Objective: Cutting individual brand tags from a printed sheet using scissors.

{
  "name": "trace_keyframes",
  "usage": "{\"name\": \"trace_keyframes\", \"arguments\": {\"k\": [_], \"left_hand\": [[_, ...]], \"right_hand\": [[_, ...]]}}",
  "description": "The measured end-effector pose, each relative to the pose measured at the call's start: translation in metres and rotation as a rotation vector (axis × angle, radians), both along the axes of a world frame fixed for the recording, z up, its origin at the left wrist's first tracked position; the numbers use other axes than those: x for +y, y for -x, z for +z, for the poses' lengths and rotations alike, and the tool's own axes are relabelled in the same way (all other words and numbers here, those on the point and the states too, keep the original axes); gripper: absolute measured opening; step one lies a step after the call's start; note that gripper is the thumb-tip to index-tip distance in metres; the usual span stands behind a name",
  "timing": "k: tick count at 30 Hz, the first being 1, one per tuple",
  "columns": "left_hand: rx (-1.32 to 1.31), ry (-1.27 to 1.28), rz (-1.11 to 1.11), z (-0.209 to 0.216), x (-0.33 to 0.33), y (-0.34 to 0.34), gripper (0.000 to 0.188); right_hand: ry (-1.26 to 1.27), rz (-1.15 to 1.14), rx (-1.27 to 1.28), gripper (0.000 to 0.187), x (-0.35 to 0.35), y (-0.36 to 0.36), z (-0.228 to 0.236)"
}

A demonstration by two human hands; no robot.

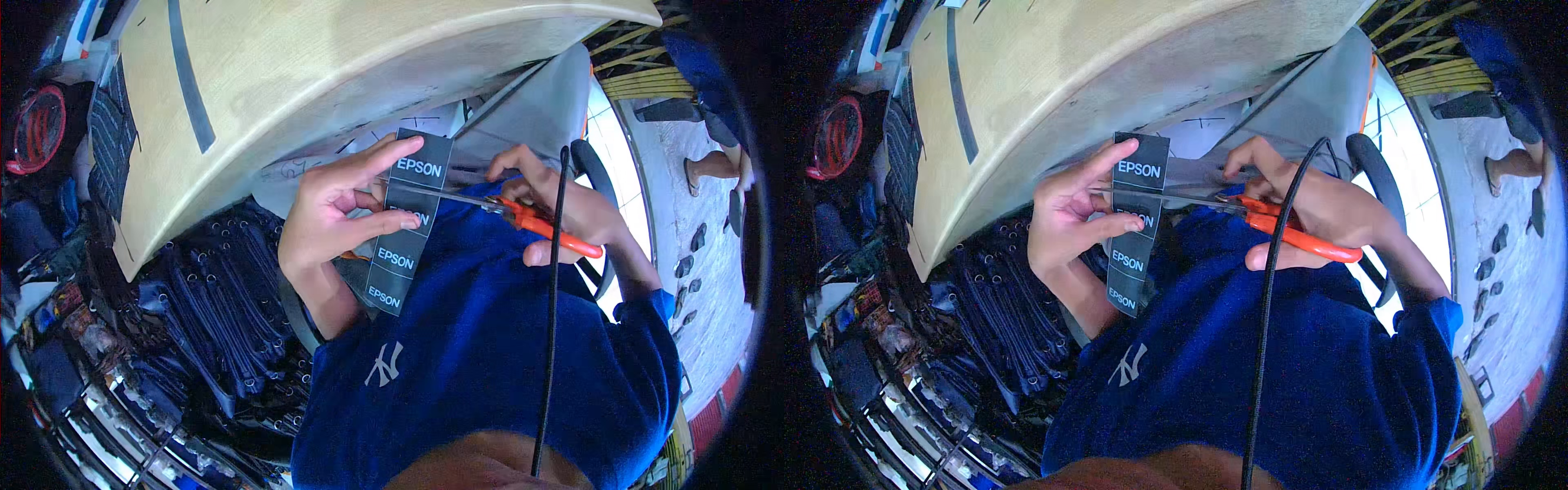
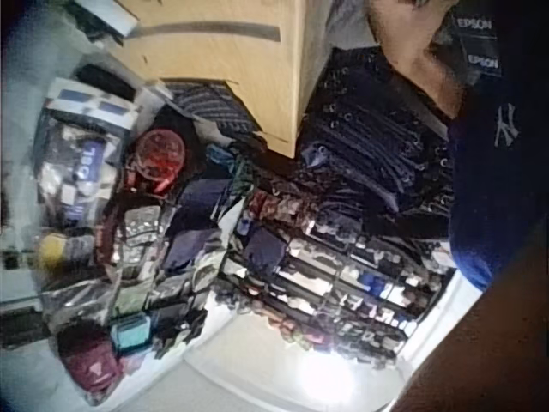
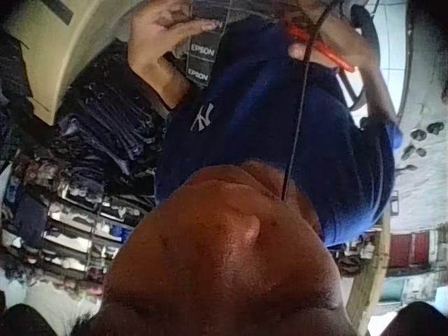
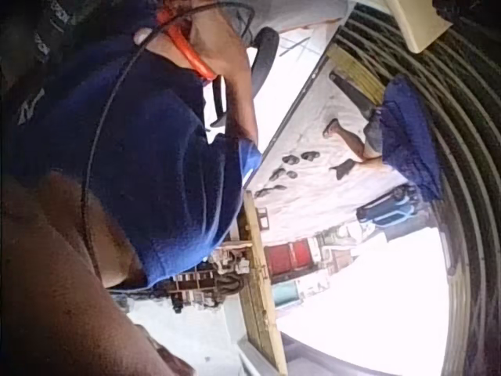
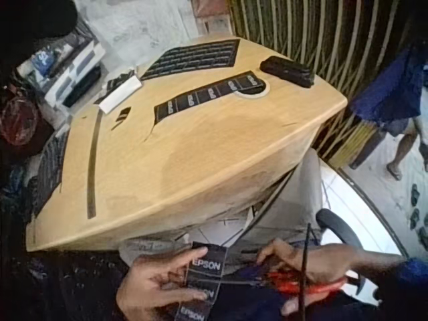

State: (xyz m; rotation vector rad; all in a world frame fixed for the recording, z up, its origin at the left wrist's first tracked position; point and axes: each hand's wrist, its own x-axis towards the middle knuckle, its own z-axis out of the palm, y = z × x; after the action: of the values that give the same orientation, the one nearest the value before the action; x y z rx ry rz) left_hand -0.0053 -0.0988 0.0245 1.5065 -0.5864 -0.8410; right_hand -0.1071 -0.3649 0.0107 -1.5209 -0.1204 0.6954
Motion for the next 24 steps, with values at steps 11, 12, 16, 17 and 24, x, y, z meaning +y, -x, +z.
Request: {"name": "trace_keyframes", "arguments": {"k": [11,12,16,17,24], "left_hand": [[0.05,0.038,-0.019,-0.002,-0.0003,-0.0021,0.069],[0.05,0.038,-0.019,-0.002,-0.0004,-0.0021,0.069],[0.053,0.039,-0.018,-0.0014,-0.0023,-0.0026,0.068],[0.044,0.048,-0.018,-0.0014,-0.0029,-0.0027,0.067],[0.052,-0.019,-0.009,-0.0018,-0.0009,-0.0029,0.068]], "right_hand": [[0.053,-0.01,-0.022,0.092,0.0003,-0.0029,-0.0023],[0.062,-0.017,-0.039,0.092,0.0003,-0.003,-0.0031],[0.077,-0.006,-0.084,0.086,-0.0013,-0.0045,-0.0042],[0.078,0.013,-0.087,0.083,-0.0014,-0.0054,-0.0039],[0.143,0.069,-0.003,0.068,-0.0031,-0.0077,0.0004]]}}
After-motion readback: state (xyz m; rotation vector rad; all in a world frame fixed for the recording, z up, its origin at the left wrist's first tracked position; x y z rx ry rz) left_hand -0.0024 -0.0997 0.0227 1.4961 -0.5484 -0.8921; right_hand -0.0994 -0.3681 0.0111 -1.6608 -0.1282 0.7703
